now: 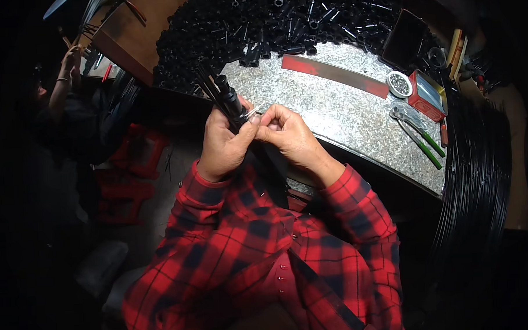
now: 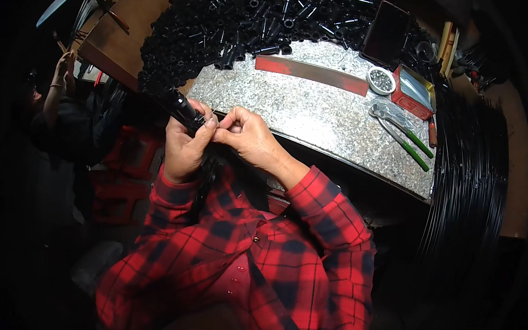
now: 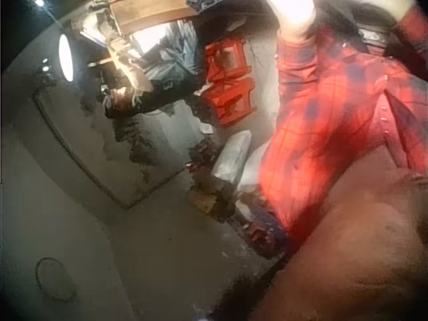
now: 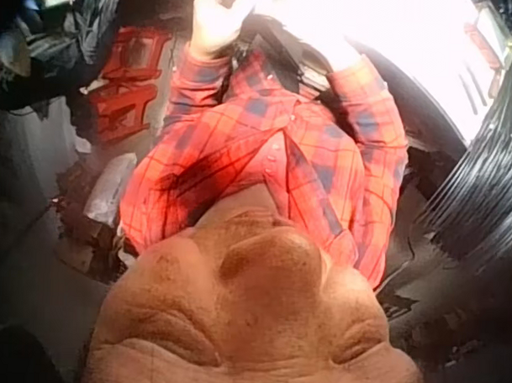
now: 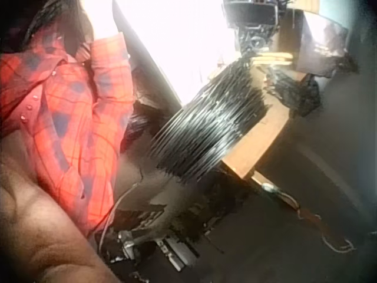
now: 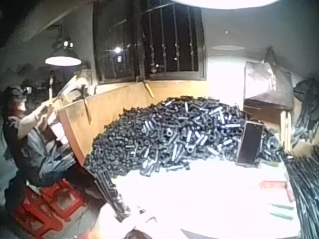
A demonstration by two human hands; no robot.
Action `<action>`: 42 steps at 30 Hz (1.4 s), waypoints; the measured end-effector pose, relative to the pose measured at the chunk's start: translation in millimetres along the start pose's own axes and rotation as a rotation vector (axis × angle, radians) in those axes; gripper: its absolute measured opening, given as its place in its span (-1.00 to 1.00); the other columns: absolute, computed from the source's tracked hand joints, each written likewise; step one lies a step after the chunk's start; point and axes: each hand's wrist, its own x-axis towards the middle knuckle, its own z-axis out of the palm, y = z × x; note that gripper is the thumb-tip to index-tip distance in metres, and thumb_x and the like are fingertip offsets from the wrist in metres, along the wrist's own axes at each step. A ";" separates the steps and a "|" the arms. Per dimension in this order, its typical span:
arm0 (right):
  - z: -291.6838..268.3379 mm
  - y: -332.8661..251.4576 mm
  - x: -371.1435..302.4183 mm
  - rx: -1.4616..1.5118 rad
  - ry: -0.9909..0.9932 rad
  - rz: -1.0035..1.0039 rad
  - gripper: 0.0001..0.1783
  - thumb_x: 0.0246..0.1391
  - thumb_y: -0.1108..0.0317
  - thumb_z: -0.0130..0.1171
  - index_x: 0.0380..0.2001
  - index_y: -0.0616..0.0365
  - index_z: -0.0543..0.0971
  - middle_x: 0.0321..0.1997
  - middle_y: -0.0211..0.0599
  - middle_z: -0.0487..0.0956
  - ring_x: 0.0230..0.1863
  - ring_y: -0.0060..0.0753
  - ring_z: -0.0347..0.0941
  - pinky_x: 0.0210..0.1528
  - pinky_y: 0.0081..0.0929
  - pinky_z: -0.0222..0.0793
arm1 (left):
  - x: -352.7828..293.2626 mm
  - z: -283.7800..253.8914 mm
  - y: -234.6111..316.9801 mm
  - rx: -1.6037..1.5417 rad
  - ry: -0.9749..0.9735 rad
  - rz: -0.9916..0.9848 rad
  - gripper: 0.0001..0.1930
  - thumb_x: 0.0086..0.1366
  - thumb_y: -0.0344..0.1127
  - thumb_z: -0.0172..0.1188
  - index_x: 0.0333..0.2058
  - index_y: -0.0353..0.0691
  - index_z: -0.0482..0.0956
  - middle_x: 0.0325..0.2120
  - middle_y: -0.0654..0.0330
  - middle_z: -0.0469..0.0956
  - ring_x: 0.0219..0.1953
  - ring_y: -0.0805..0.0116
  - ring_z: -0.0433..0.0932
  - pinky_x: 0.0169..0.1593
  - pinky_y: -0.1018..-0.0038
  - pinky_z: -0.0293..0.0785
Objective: Assembling and preparing wire bundles at a factory workbench using pliers and a built-in ruler.
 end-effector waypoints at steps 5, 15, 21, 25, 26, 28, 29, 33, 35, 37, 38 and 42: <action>1.3 -9.9 -14.0 -0.010 0.041 -0.043 -0.73 -0.02 0.43 0.24 -0.30 0.27 0.38 -0.38 -0.38 0.46 -0.34 -0.70 0.38 -0.34 -0.72 0.33 | -4.2 4.7 -4.9 0.044 0.049 0.005 -0.84 0.14 -0.58 0.08 -0.31 -0.25 0.32 -0.39 0.27 0.38 -0.35 0.58 0.38 -0.26 0.63 0.32; -139.8 -84.8 -117.7 -1.698 0.445 -0.265 -0.62 -0.20 0.39 0.31 -0.29 0.29 0.42 -0.30 0.03 0.45 -0.31 0.06 0.39 -0.27 -0.26 0.35 | 1.7 0.6 -3.6 -0.203 -0.002 -0.055 -0.77 0.08 -0.52 0.16 -0.24 -0.29 0.44 -0.33 0.21 0.46 -0.27 0.54 0.44 -0.17 0.60 0.36; -207.7 -93.8 -159.6 -1.925 0.632 0.283 -0.68 -0.18 0.30 0.30 -0.48 0.32 0.43 -0.39 0.08 0.47 -0.30 0.10 0.40 -0.29 -0.18 0.32 | 4.7 4.6 -6.7 -0.560 -0.028 -0.239 -0.84 0.10 -0.48 0.15 -0.30 -0.26 0.45 -0.22 0.14 0.47 -0.16 0.41 0.45 -0.04 0.43 0.38; -209.6 -94.7 -158.2 -1.639 0.716 0.263 -0.70 -0.17 0.32 0.29 -0.54 0.34 0.42 -0.43 0.07 0.47 -0.32 0.11 0.40 -0.27 -0.14 0.31 | 12.0 2.6 -18.7 -0.592 -0.058 -0.087 -0.91 0.12 -0.46 0.13 -0.38 -0.25 0.42 -0.24 0.13 0.50 -0.13 0.32 0.47 -0.02 0.31 0.39; -204.6 -94.8 -160.5 -1.653 0.667 0.220 -0.71 -0.16 0.33 0.27 -0.53 0.33 0.42 -0.43 0.07 0.47 -0.32 0.11 0.40 -0.26 -0.14 0.32 | 13.7 1.6 -18.9 -0.602 -0.074 -0.074 -0.87 0.13 -0.46 0.13 -0.31 -0.25 0.42 -0.27 0.20 0.48 -0.18 0.39 0.45 -0.03 0.39 0.38; -195.7 -88.6 -158.9 -1.666 0.520 0.177 -0.74 -0.14 0.34 0.25 -0.51 0.32 0.43 -0.41 0.06 0.47 -0.32 0.11 0.39 -0.26 -0.14 0.32 | 9.3 -2.6 -22.8 -0.625 -0.078 -0.100 -0.78 0.17 -0.47 0.13 -0.18 -0.26 0.43 -0.32 0.32 0.45 -0.26 0.55 0.43 -0.06 0.55 0.37; -195.4 -83.0 -156.4 -1.667 0.497 0.187 -0.74 -0.14 0.34 0.25 -0.51 0.32 0.43 -0.41 0.06 0.47 -0.32 0.11 0.39 -0.26 -0.14 0.32 | 6.2 -5.7 -21.8 -0.627 -0.060 -0.114 -0.78 0.17 -0.47 0.13 -0.18 -0.26 0.43 -0.32 0.32 0.45 -0.26 0.55 0.43 -0.06 0.55 0.37; -180.9 -59.1 -164.2 -1.891 0.426 -0.059 -0.77 -0.10 0.37 0.20 -0.46 0.30 0.42 -0.35 0.05 0.45 -0.31 0.09 0.38 -0.26 -0.18 0.32 | -6.5 -10.8 -8.4 -0.733 -0.116 -0.134 -0.89 0.16 -0.44 0.12 -0.41 -0.22 0.34 -0.53 0.19 0.49 -0.42 0.37 0.52 -0.27 0.42 0.45; -162.1 -56.6 -158.9 -1.921 0.389 -0.141 -0.78 -0.09 0.41 0.17 -0.45 0.30 0.38 -0.40 0.03 0.41 -0.36 0.08 0.36 -0.31 -0.17 0.29 | -9.8 -6.4 -17.4 -0.718 -0.103 -0.224 -0.89 0.16 -0.44 0.11 -0.42 -0.21 0.33 -0.62 0.24 0.41 -0.57 0.46 0.43 -0.43 0.51 0.37; -147.2 -54.8 -151.7 -1.926 0.376 -0.173 -0.79 -0.09 0.43 0.16 -0.44 0.30 0.36 -0.43 0.02 0.39 -0.39 0.08 0.34 -0.33 -0.17 0.28 | -11.7 -3.8 -22.0 -0.706 -0.102 -0.278 -0.88 0.17 -0.45 0.11 -0.42 -0.21 0.32 -0.66 0.27 0.37 -0.64 0.51 0.39 -0.51 0.55 0.33; -141.6 -52.6 -148.6 -1.924 0.378 -0.159 -0.78 -0.08 0.44 0.15 -0.43 0.30 0.34 -0.43 0.03 0.38 -0.41 0.08 0.34 -0.35 -0.16 0.27 | -12.0 -2.9 -23.8 -0.675 -0.095 -0.245 -0.89 0.17 -0.46 0.10 -0.43 -0.21 0.31 -0.67 0.29 0.34 -0.66 0.54 0.34 -0.54 0.56 0.29; -118.7 -49.9 -134.7 -1.851 0.458 -0.206 -0.75 -0.04 0.36 0.15 -0.46 0.27 0.32 -0.45 -0.01 0.36 -0.46 0.09 0.33 -0.45 -0.16 0.24 | -8.8 -2.9 -27.3 -0.567 -0.110 -0.206 -0.88 0.17 -0.50 0.06 -0.44 -0.20 0.29 -0.69 0.32 0.27 -0.71 0.58 0.25 -0.60 0.59 0.21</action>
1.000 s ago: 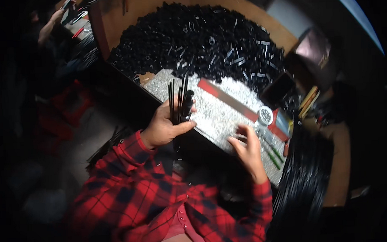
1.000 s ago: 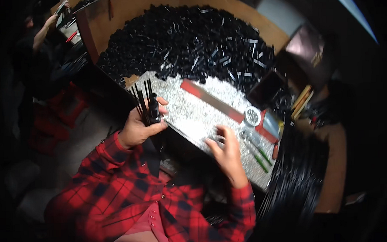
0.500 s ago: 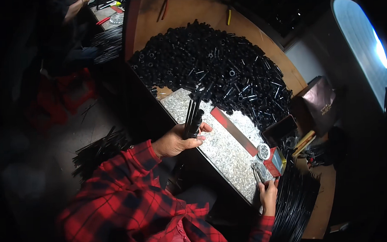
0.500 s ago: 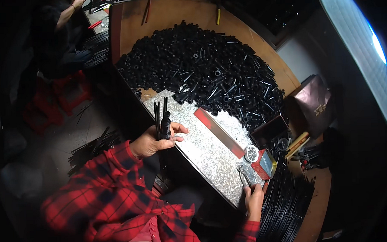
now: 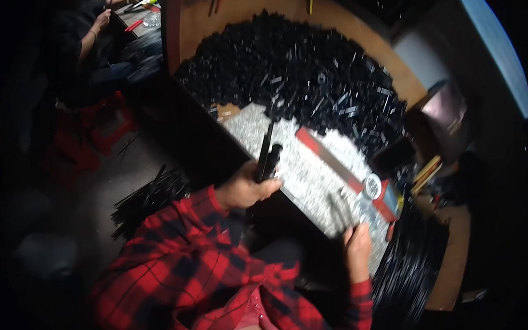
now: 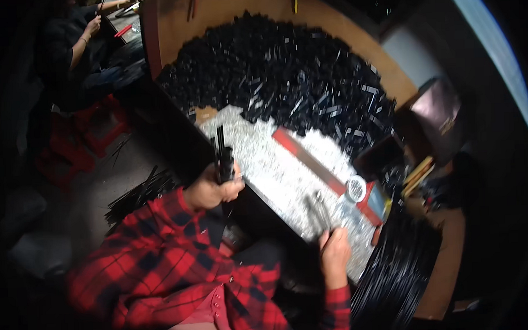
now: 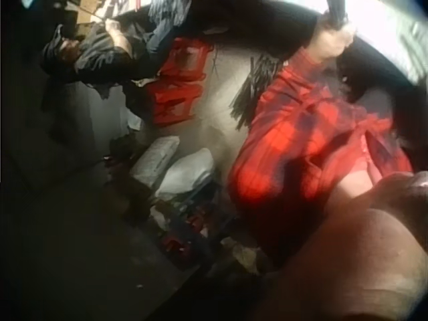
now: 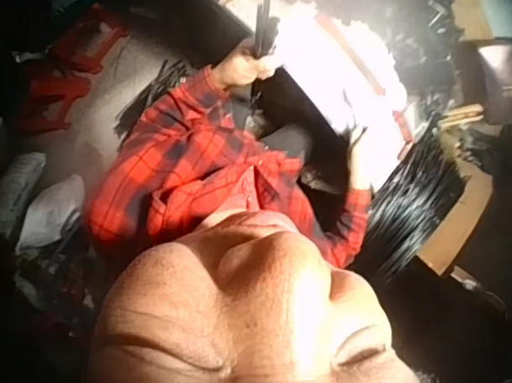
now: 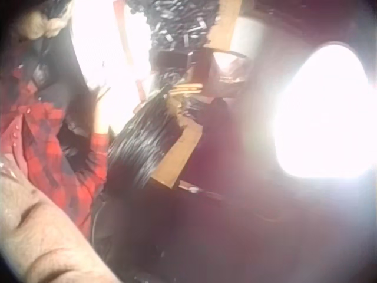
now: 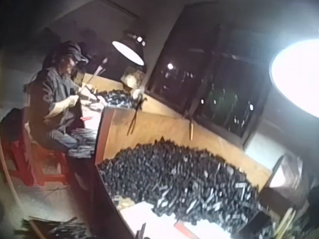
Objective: Assembling and preparing wire bundles at a factory workbench using pliers and a built-in ruler.
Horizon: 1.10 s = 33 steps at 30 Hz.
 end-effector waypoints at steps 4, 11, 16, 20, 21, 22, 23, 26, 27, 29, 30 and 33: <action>-25.1 -26.3 25.1 0.377 -0.132 0.064 -0.71 -0.15 0.47 0.24 -0.50 0.27 0.29 -0.59 -0.07 0.30 -0.53 0.04 0.28 -0.51 -0.20 0.18 | 1.1 5.4 0.8 -0.097 0.039 0.030 -0.88 0.17 -0.44 0.14 -0.45 -0.20 0.35 -0.70 0.39 0.27 -0.68 0.64 0.25 -0.59 0.66 0.19; -50.9 -70.8 57.8 0.063 0.196 -0.234 -0.78 -0.12 0.35 0.21 -0.45 0.22 0.41 -0.14 -0.12 0.39 -0.08 -0.12 0.34 0.00 -0.15 0.20 | -3.5 14.7 -3.8 -0.143 0.040 -0.021 -0.75 0.09 -0.47 0.24 -0.39 -0.20 0.29 -0.70 0.37 0.29 -0.66 0.64 0.26 -0.57 0.67 0.19; -47.9 -83.0 63.0 -0.183 0.411 -0.270 -0.77 -0.06 0.30 0.16 -0.38 0.21 0.45 0.03 -0.17 0.36 0.13 -0.15 0.26 0.24 0.05 -0.05 | -5.3 10.7 -10.7 -0.045 -0.134 0.153 -0.52 -0.04 -0.43 0.38 -0.29 -0.18 0.18 -0.70 0.36 0.28 -0.74 0.58 0.24 -0.61 0.61 0.17; -41.1 -89.9 58.3 -0.221 0.432 -0.314 -0.76 -0.11 0.37 0.19 -0.33 0.21 0.45 0.06 -0.16 0.34 0.17 -0.09 0.22 0.27 0.09 -0.10 | -6.4 9.3 -13.6 -0.032 -0.086 0.096 -0.39 -0.14 -0.33 0.47 -0.23 -0.20 0.20 -0.64 0.38 0.36 -0.65 0.60 0.34 -0.55 0.65 0.25; -38.7 -90.9 56.8 -0.206 0.425 -0.338 -0.77 -0.11 0.37 0.18 -0.34 0.20 0.46 0.06 -0.16 0.34 0.16 -0.09 0.23 0.27 0.09 -0.10 | -6.6 9.0 -17.1 -0.031 -0.084 0.091 -0.39 -0.14 -0.33 0.47 -0.23 -0.20 0.20 -0.64 0.38 0.36 -0.65 0.60 0.34 -0.55 0.65 0.25; -37.4 -91.6 55.6 -0.190 0.418 -0.362 -0.78 -0.11 0.37 0.17 -0.35 0.20 0.46 0.05 -0.16 0.34 0.15 -0.09 0.24 0.27 0.09 -0.10 | -6.5 9.2 -23.5 0.042 -0.020 0.130 -0.38 -0.15 -0.31 0.47 -0.21 -0.21 0.20 -0.62 0.38 0.38 -0.61 0.61 0.36 -0.52 0.67 0.27; -37.5 -91.7 54.6 -0.191 0.417 -0.359 -0.78 -0.11 0.37 0.17 -0.35 0.20 0.46 0.05 -0.16 0.34 0.15 -0.09 0.24 0.27 0.09 -0.10 | -3.5 12.7 -26.2 0.113 0.039 0.170 -0.36 -0.15 -0.28 0.48 -0.19 -0.22 0.21 -0.59 0.38 0.40 -0.57 0.62 0.39 -0.48 0.69 0.29; -39.7 -91.8 48.5 -0.106 0.257 -0.309 -0.82 -0.04 0.30 0.11 -0.44 0.20 0.47 -0.01 -0.18 0.35 0.10 -0.19 0.28 0.26 0.06 -0.07 | -4.4 21.4 -24.0 0.170 0.131 0.166 -0.37 -0.16 -0.24 0.48 -0.19 -0.23 0.25 -0.49 0.37 0.38 -0.47 0.63 0.37 -0.39 0.70 0.30; -38.9 -91.6 47.0 -0.106 0.256 -0.305 -0.82 -0.04 0.30 0.11 -0.44 0.20 0.47 -0.01 -0.18 0.35 0.10 -0.19 0.28 0.26 0.06 -0.07 | -6.8 25.2 -20.8 0.156 0.164 0.124 -0.40 -0.17 -0.22 0.49 -0.21 -0.23 0.30 -0.41 0.37 0.34 -0.42 0.62 0.33 -0.34 0.69 0.28; -35.0 -90.4 43.2 -0.074 0.264 -0.304 -0.83 -0.05 0.30 0.11 -0.45 0.20 0.46 -0.08 -0.17 0.37 0.00 -0.20 0.33 0.18 -0.03 0.05 | -8.2 27.6 -19.2 0.144 0.198 0.080 -0.42 -0.17 -0.21 0.49 -0.23 -0.23 0.34 -0.33 0.36 0.31 -0.37 0.62 0.29 -0.28 0.69 0.27; -34.1 -89.8 41.4 -0.059 0.267 -0.302 -0.83 -0.06 0.31 0.11 -0.45 0.20 0.46 -0.11 -0.16 0.38 -0.05 -0.21 0.35 0.14 -0.08 0.12 | -8.2 27.1 -20.3 0.158 0.196 0.081 -0.41 -0.18 -0.20 0.50 -0.23 -0.23 0.35 -0.33 0.36 0.31 -0.37 0.63 0.30 -0.28 0.69 0.27; -40.5 -86.0 36.9 -0.094 0.212 -0.358 -0.83 -0.05 0.30 0.10 -0.45 0.19 0.44 -0.21 -0.19 0.40 -0.15 -0.25 0.39 -0.02 -0.20 0.23 | -8.0 24.8 -21.7 0.185 0.186 0.076 -0.41 -0.19 -0.18 0.50 -0.23 -0.24 0.35 -0.34 0.35 0.31 -0.38 0.63 0.30 -0.29 0.69 0.26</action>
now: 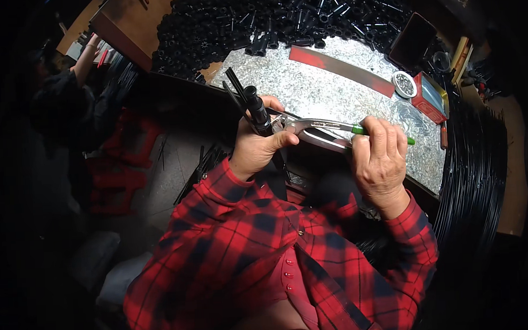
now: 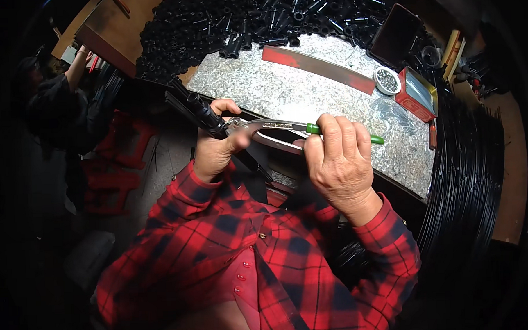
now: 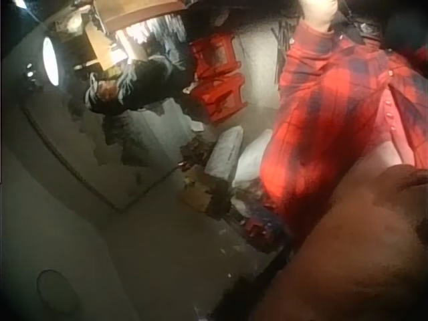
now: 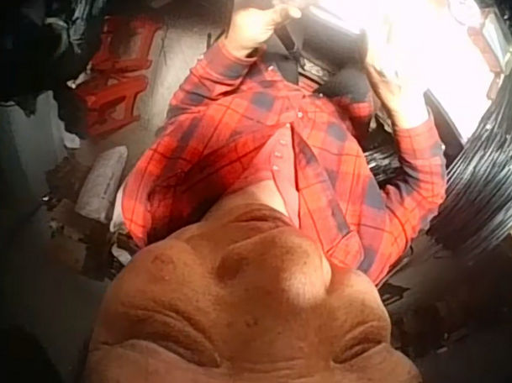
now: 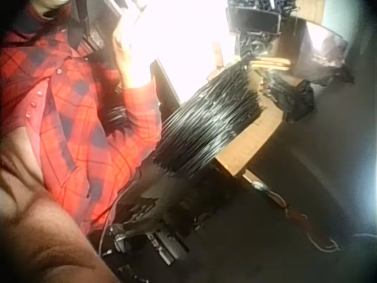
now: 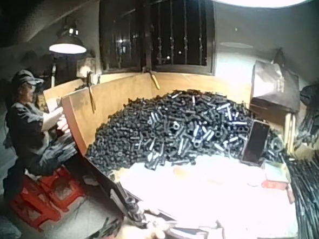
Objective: Assembling and preparing wire bundles at a factory workbench using pliers and a built-in ruler.
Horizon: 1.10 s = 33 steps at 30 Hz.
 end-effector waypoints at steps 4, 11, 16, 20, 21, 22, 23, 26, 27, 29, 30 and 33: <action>-3.0 -0.3 -7.4 0.096 -0.092 -0.060 -0.82 -0.03 0.30 0.09 -0.42 0.18 0.41 -0.39 -0.26 0.39 -0.34 -0.31 0.42 -0.29 -0.39 0.33 | 0.5 -8.8 3.1 0.023 -0.114 -0.074 -0.22 -0.22 -0.02 0.47 -0.13 -0.29 0.20 -0.56 0.37 0.42 -0.52 0.65 0.37 -0.42 0.74 0.27; -12.4 -2.5 -23.1 0.997 -0.677 0.228 -0.73 -0.11 0.51 0.17 -0.28 0.22 0.39 -0.54 -0.26 0.37 -0.49 -0.26 0.46 -0.56 -0.54 0.30 | -3.2 -1.2 5.6 -0.086 -0.317 -0.037 -0.27 -0.41 0.19 0.42 -0.39 -0.29 0.40 -0.55 0.38 0.40 -0.55 0.64 0.34 -0.45 0.71 0.23; -18.4 -0.5 -22.5 1.855 -1.214 0.692 -0.74 -0.04 0.49 0.16 -0.25 0.24 0.37 -0.55 -0.25 0.37 -0.51 -0.33 0.49 -0.58 -0.56 0.30 | -3.4 1.1 18.3 0.049 -0.438 -0.102 -0.28 -0.45 0.20 0.42 -0.42 -0.29 0.43 -0.54 0.39 0.39 -0.53 0.66 0.33 -0.44 0.72 0.22; -10.8 -12.2 -27.1 1.146 -0.471 0.330 -0.80 0.04 0.45 0.12 -0.27 0.24 0.37 -0.52 -0.30 0.43 -0.59 -0.47 0.47 -0.60 -0.64 0.32 | -1.8 3.2 21.5 0.070 -0.351 -0.205 -0.23 -0.48 0.15 0.45 -0.33 -0.29 0.43 -0.54 0.40 0.40 -0.50 0.67 0.34 -0.44 0.72 0.22; -9.9 -15.5 -27.1 0.786 -0.113 0.160 -0.82 0.07 0.43 0.11 -0.29 0.24 0.37 -0.51 -0.33 0.45 -0.63 -0.53 0.46 -0.61 -0.67 0.32 | -2.2 2.8 20.5 0.031 -0.323 -0.208 -0.25 -0.48 0.12 0.47 -0.34 -0.28 0.44 -0.54 0.39 0.40 -0.50 0.66 0.34 -0.43 0.71 0.23; -11.8 -16.2 -28.9 0.793 -0.113 0.144 -0.82 0.07 0.43 0.11 -0.29 0.24 0.37 -0.51 -0.33 0.45 -0.63 -0.53 0.46 -0.61 -0.67 0.32 | -3.3 2.7 17.6 -0.012 -0.295 -0.210 -0.27 -0.48 0.10 0.48 -0.35 -0.28 0.45 -0.54 0.39 0.41 -0.50 0.65 0.35 -0.43 0.70 0.23; -15.3 -14.4 -32.0 0.866 -0.190 0.153 -0.81 0.05 0.44 0.12 -0.28 0.25 0.37 -0.48 -0.30 0.45 -0.62 -0.47 0.46 -0.58 -0.60 0.35 | -4.0 1.8 15.8 -0.056 -0.268 -0.212 -0.29 -0.48 0.07 0.50 -0.35 -0.27 0.46 -0.54 0.39 0.41 -0.49 0.64 0.35 -0.43 0.70 0.24; -22.8 0.3 -38.5 0.997 -0.353 0.180 -0.79 0.02 0.46 0.13 -0.28 0.28 0.36 -0.44 -0.24 0.47 -0.60 -0.34 0.48 -0.52 -0.47 0.40 | 0.6 -0.7 12.6 -0.047 -0.369 -0.122 -0.34 -0.46 0.02 0.52 -0.38 -0.26 0.48 -0.54 0.38 0.43 -0.48 0.63 0.37 -0.41 0.67 0.26; -22.6 8.9 -40.4 1.336 -0.656 0.420 -0.78 0.04 0.43 0.12 -0.28 0.28 0.37 -0.42 -0.18 0.48 -0.56 -0.27 0.49 -0.51 -0.45 0.39 | 0.3 -1.3 11.8 -0.042 -0.423 -0.080 -0.36 -0.45 0.00 0.53 -0.39 -0.25 0.49 -0.53 0.37 0.43 -0.47 0.62 0.37 -0.41 0.66 0.27; -21.5 19.4 -42.2 1.951 -1.295 0.950 -0.77 0.07 0.36 0.10 -0.27 0.28 0.38 -0.37 -0.06 0.50 -0.47 -0.12 0.50 -0.50 -0.41 0.37 | -1.2 -0.9 13.0 0.001 -0.460 -0.089 -0.36 -0.45 -0.01 0.53 -0.38 -0.26 0.49 -0.53 0.37 0.44 -0.47 0.61 0.38 -0.40 0.65 0.27; -21.3 18.9 -41.3 1.949 -1.294 0.955 -0.77 0.07 0.36 0.10 -0.27 0.28 0.38 -0.37 -0.06 0.50 -0.47 -0.12 0.50 -0.50 -0.41 0.37 | -0.1 0.3 14.2 0.044 -0.506 -0.097 -0.35 -0.45 -0.01 0.53 -0.37 -0.26 0.48 -0.52 0.37 0.44 -0.47 0.61 0.38 -0.39 0.65 0.28; -22.0 11.0 -37.4 1.644 -1.370 0.731 -0.76 0.07 0.33 0.08 -0.27 0.28 0.38 -0.38 -0.01 0.48 -0.40 -0.07 0.50 -0.49 -0.38 0.35 | 2.9 4.4 18.6 0.100 -0.551 -0.135 -0.35 -0.45 -0.01 0.53 -0.37 -0.27 0.48 -0.50 0.35 0.45 -0.46 0.60 0.38 -0.37 0.65 0.29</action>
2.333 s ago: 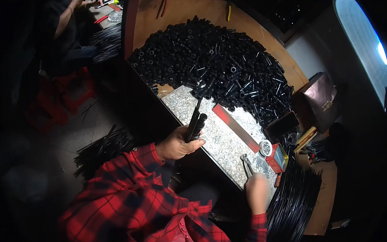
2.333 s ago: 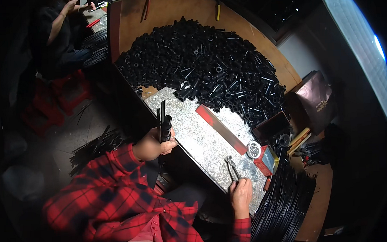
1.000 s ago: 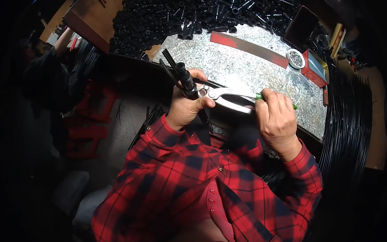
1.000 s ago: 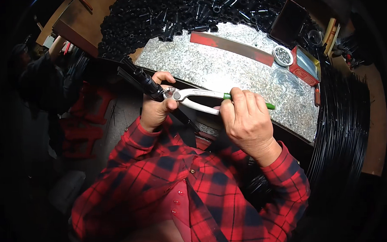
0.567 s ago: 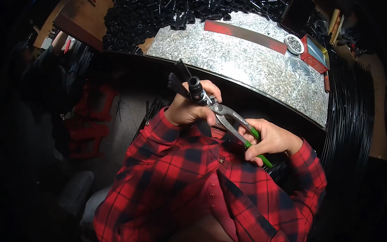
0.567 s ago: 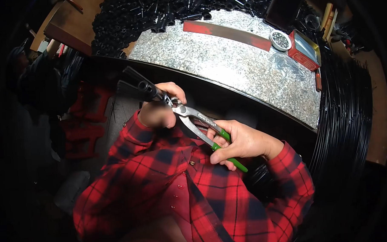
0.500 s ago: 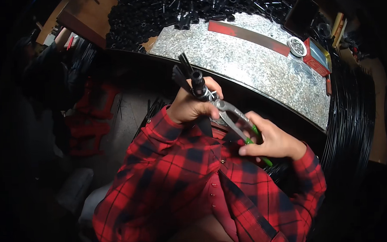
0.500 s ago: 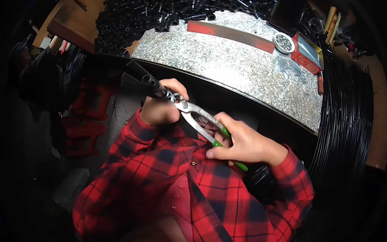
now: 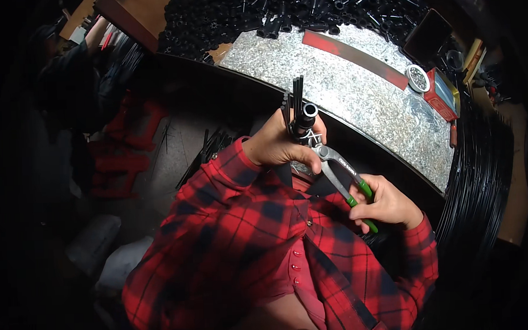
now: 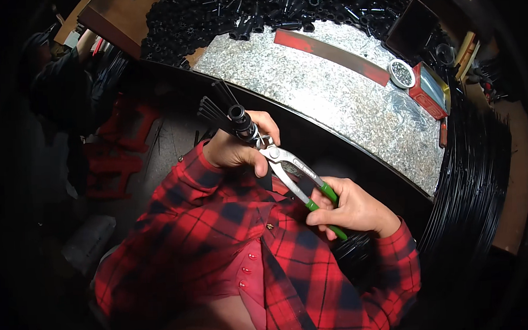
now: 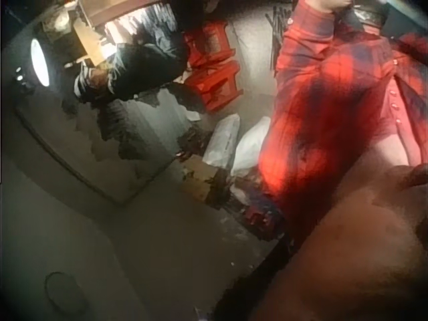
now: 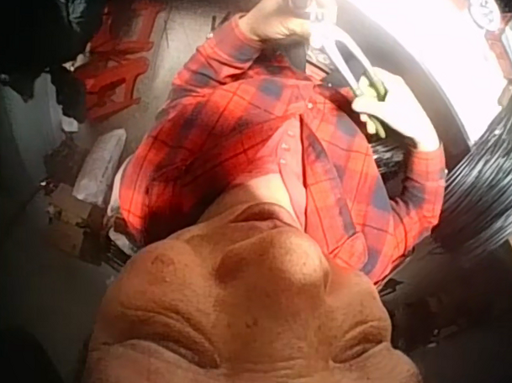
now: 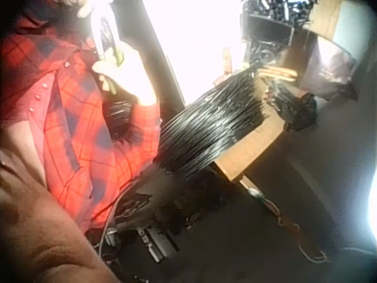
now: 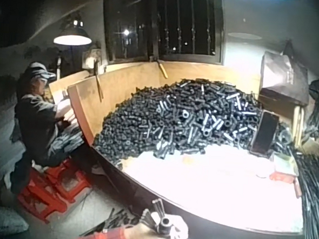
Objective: Assembling and preparing wire bundles at a factory workbench using pliers and a built-in ruler.
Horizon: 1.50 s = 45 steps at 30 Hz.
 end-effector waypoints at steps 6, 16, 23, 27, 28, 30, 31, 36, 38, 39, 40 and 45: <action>15.8 -3.3 2.9 -1.019 0.797 -0.510 -0.67 0.05 0.35 0.09 -0.14 0.32 0.38 -0.33 0.01 0.48 -0.32 -0.13 0.50 -0.36 -0.36 0.38 | 0.0 5.7 1.8 -0.068 0.179 -0.056 -0.39 -0.47 0.07 0.50 -0.50 -0.25 0.50 -0.45 0.32 0.44 -0.43 0.55 0.39 -0.32 0.64 0.31; -11.8 6.4 6.2 -0.828 0.489 -0.729 -0.40 -0.08 0.43 0.15 0.08 0.23 0.26 -0.31 0.00 0.45 -0.20 0.03 0.42 -0.18 -0.22 0.34 | 6.3 5.8 2.1 -0.055 0.109 0.118 -0.23 -0.46 0.20 0.40 -0.34 -0.29 0.39 -0.40 0.32 0.37 -0.44 0.62 0.31 -0.32 0.67 0.22; -4.2 -11.7 -2.1 -1.023 0.775 -0.445 -0.65 -0.10 0.46 0.15 -0.19 0.26 0.36 -0.35 0.00 0.46 -0.29 0.09 0.41 -0.27 -0.16 0.33 | 6.7 4.2 -14.4 0.104 0.095 0.076 -0.09 -0.46 0.21 0.40 -0.21 -0.29 0.23 -0.55 0.40 0.28 -0.56 0.72 0.20 -0.44 0.71 0.12; -3.2 2.3 13.3 -0.958 0.757 -0.444 -0.72 -0.11 0.47 0.15 -0.29 0.23 0.34 -0.41 -0.04 0.47 -0.37 0.09 0.42 -0.35 -0.15 0.34 | 10.8 14.0 -12.9 0.003 0.306 0.172 -0.10 -0.44 0.16 0.42 -0.20 -0.27 0.19 -0.70 0.47 0.18 -0.65 0.73 0.15 -0.50 0.73 0.07; -3.0 4.5 16.6 -0.921 0.749 -0.455 -0.74 -0.10 0.46 0.15 -0.32 0.22 0.34 -0.43 -0.06 0.47 -0.40 0.08 0.42 -0.38 -0.15 0.34 | 9.7 13.6 -11.1 -0.050 0.279 0.121 -0.11 -0.44 0.16 0.43 -0.21 -0.26 0.18 -0.70 0.47 0.19 -0.65 0.73 0.15 -0.50 0.73 0.07; -3.6 7.4 19.5 -0.931 0.761 -0.459 -0.76 -0.09 0.45 0.14 -0.33 0.22 0.34 -0.46 -0.07 0.47 -0.42 0.07 0.42 -0.40 -0.16 0.34 | 7.5 12.0 -7.7 -0.156 0.223 0.019 -0.12 -0.44 0.15 0.44 -0.23 -0.24 0.17 -0.70 0.48 0.19 -0.66 0.73 0.16 -0.51 0.73 0.08; -3.8 8.4 20.2 -0.944 0.772 -0.462 -0.77 -0.07 0.44 0.13 -0.34 0.22 0.33 -0.48 -0.08 0.46 -0.44 0.06 0.42 -0.42 -0.17 0.34 | 6.7 10.8 -6.1 -0.155 0.221 0.019 -0.12 -0.44 0.15 0.44 -0.23 -0.24 0.17 -0.70 0.48 0.19 -0.66 0.73 0.16 -0.51 0.73 0.08; -1.0 4.8 11.8 -1.114 0.891 -0.466 -0.81 0.02 0.33 0.10 -0.39 0.19 0.35 -0.53 -0.12 0.42 -0.50 -0.03 0.43 -0.48 -0.23 0.34 | 3.9 3.8 -6.9 -0.247 0.186 -0.027 -0.16 -0.45 0.07 0.48 -0.26 -0.18 0.14 -0.70 0.51 0.20 -0.65 0.74 0.16 -0.53 0.73 0.06; 0.8 2.0 5.7 -1.180 0.937 -0.459 -0.80 0.03 0.30 0.09 -0.40 0.18 0.36 -0.54 -0.15 0.40 -0.52 -0.08 0.42 -0.49 -0.26 0.33 | 4.4 2.1 -10.0 -0.251 0.127 -0.017 -0.16 -0.46 0.01 0.52 -0.27 -0.15 0.13 -0.71 0.52 0.20 -0.65 0.74 0.15 -0.54 0.74 0.04; 1.5 0.4 2.4 -1.247 0.984 -0.453 -0.79 0.04 0.27 0.08 -0.41 0.17 0.37 -0.56 -0.17 0.38 -0.54 -0.12 0.41 -0.50 -0.28 0.32 | 4.3 2.4 -10.7 -0.255 0.126 -0.019 -0.16 -0.46 0.01 0.52 -0.27 -0.15 0.13 -0.71 0.52 0.20 -0.65 0.74 0.15 -0.54 0.74 0.04; 2.3 -1.1 -0.7 -1.315 1.030 -0.446 -0.78 0.05 0.23 0.08 -0.41 0.16 0.38 -0.57 -0.20 0.36 -0.56 -0.16 0.40 -0.52 -0.31 0.31 | 4.3 2.8 -11.0 -0.283 0.102 -0.038 -0.17 -0.46 -0.03 0.53 -0.29 -0.13 0.12 -0.71 0.52 0.19 -0.65 0.74 0.14 -0.55 0.73 0.03; 5.1 -7.6 -13.4 -1.455 1.076 -0.440 -0.75 0.06 0.17 0.05 -0.42 0.15 0.41 -0.58 -0.27 0.31 -0.60 -0.28 0.35 -0.55 -0.40 0.28 | 6.4 9.1 -8.1 -0.272 0.016 -0.070 -0.20 -0.45 -0.17 0.58 -0.34 -0.08 0.09 -0.70 0.51 0.11 -0.65 0.74 0.09 -0.56 0.71 0.00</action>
